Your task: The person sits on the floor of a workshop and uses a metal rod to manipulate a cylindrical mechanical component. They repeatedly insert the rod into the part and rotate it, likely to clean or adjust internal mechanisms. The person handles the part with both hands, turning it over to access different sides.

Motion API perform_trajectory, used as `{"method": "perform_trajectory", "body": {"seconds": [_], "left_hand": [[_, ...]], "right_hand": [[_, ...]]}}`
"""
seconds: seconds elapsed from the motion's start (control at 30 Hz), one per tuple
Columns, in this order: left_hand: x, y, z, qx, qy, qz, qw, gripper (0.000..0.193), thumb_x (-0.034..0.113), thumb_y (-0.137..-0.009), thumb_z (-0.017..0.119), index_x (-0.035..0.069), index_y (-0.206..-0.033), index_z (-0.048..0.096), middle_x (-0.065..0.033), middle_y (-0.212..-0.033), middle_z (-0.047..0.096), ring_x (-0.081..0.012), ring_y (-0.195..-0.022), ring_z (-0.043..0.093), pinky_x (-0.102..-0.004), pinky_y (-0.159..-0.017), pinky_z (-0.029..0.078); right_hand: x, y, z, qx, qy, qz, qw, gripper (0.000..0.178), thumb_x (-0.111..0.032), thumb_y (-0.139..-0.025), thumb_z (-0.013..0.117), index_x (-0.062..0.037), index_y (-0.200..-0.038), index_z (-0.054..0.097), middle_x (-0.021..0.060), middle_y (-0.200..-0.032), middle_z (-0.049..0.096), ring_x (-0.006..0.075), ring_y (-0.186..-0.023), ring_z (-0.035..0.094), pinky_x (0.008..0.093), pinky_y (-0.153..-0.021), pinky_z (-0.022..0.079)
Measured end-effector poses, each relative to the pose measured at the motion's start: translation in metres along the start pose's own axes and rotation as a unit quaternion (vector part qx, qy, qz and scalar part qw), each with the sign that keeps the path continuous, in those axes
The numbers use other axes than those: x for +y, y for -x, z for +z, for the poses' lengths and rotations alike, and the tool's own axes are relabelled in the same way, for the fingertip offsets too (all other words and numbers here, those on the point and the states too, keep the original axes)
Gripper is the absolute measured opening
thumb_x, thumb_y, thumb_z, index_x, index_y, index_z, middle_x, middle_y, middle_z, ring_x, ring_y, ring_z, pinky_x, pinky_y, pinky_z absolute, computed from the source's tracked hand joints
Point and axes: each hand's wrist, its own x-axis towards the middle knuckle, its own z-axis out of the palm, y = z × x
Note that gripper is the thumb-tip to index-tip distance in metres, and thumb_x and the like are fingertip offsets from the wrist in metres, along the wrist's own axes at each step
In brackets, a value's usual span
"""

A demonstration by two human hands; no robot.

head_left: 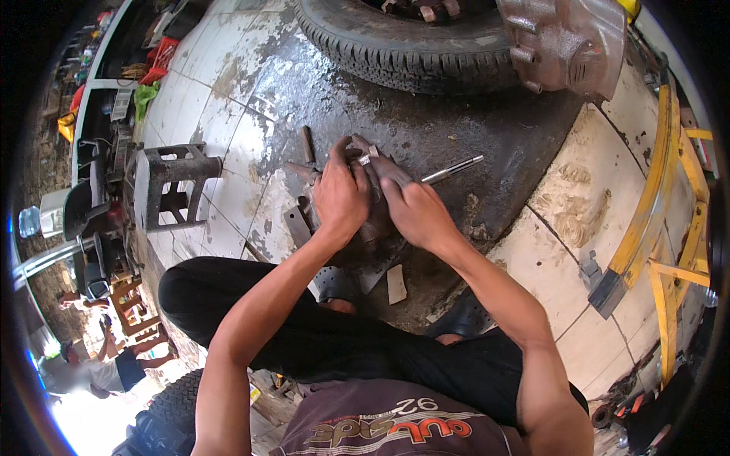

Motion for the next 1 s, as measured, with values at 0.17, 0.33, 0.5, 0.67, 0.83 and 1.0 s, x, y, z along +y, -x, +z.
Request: {"method": "perform_trajectory", "body": {"seconds": [0.17,0.33,0.5,0.67,0.83,1.0], "left_hand": [[-0.001,-0.004,0.003,0.011,-0.002,0.023,1.000,0.047,0.016,-0.098,0.052,0.006,-0.144,0.045,-0.0213,-0.118,0.069,-0.0394,-0.111,0.065,-0.0507,-0.093,0.047],[-0.004,-0.002,0.000,0.002,-0.002,0.003,1.000,0.047,0.015,-0.099,0.051,0.005,-0.144,0.045,-0.0212,-0.116,0.069,-0.0398,-0.108,0.066,-0.0519,-0.091,0.048],[-0.002,-0.003,0.002,0.018,0.004,0.020,1.000,0.047,0.015,-0.098,0.051,0.004,-0.144,0.045,-0.0197,-0.116,0.070,-0.0393,-0.108,0.066,-0.0513,-0.092,0.049],[0.005,-0.005,-0.003,0.023,-0.001,0.026,0.999,0.045,0.015,-0.099,0.051,0.004,-0.143,0.046,-0.0194,-0.116,0.071,-0.0397,-0.108,0.066,-0.0501,-0.091,0.050],[-0.001,-0.001,0.004,0.030,0.000,0.029,0.999,0.044,0.015,-0.100,0.050,0.005,-0.142,0.046,-0.0200,-0.116,0.071,-0.0402,-0.107,0.066,-0.0503,-0.090,0.050],[0.000,-0.002,0.004,0.014,0.003,0.017,1.000,0.045,0.015,-0.099,0.050,0.004,-0.143,0.045,-0.0200,-0.117,0.070,-0.0408,-0.107,0.067,-0.0507,-0.091,0.050]], "right_hand": [[0.020,-0.029,0.002,0.017,-0.064,0.021,0.998,0.054,-0.041,-0.105,0.039,0.0034,-0.119,0.066,0.0386,-0.100,0.065,0.0532,-0.108,0.061,0.0544,-0.096,0.047],[0.007,0.006,0.006,0.058,-0.106,-0.001,0.993,0.062,-0.047,-0.105,0.043,0.0086,-0.115,0.066,0.0369,-0.109,0.066,0.0451,-0.117,0.064,0.0454,-0.097,0.048],[0.008,-0.026,0.001,-0.069,-0.035,0.129,0.989,0.053,-0.039,-0.107,0.043,0.0059,-0.129,0.062,0.0296,-0.116,0.068,0.0360,-0.118,0.066,0.0430,-0.099,0.047],[0.035,0.001,0.022,0.078,-0.120,-0.050,0.988,0.059,-0.042,-0.107,0.039,0.0106,-0.108,0.066,0.0375,-0.103,0.066,0.0509,-0.111,0.062,0.0508,-0.094,0.049],[0.026,0.004,0.017,0.062,-0.125,-0.065,0.988,0.050,-0.038,-0.107,0.039,0.0001,-0.128,0.063,0.0332,-0.111,0.066,0.0479,-0.114,0.062,0.0467,-0.099,0.048],[0.027,-0.018,0.010,-0.027,-0.040,-0.012,0.999,0.047,-0.029,-0.107,0.038,-0.0042,-0.146,0.051,0.0324,-0.129,0.060,0.0483,-0.125,0.055,0.0469,-0.109,0.041]]}}
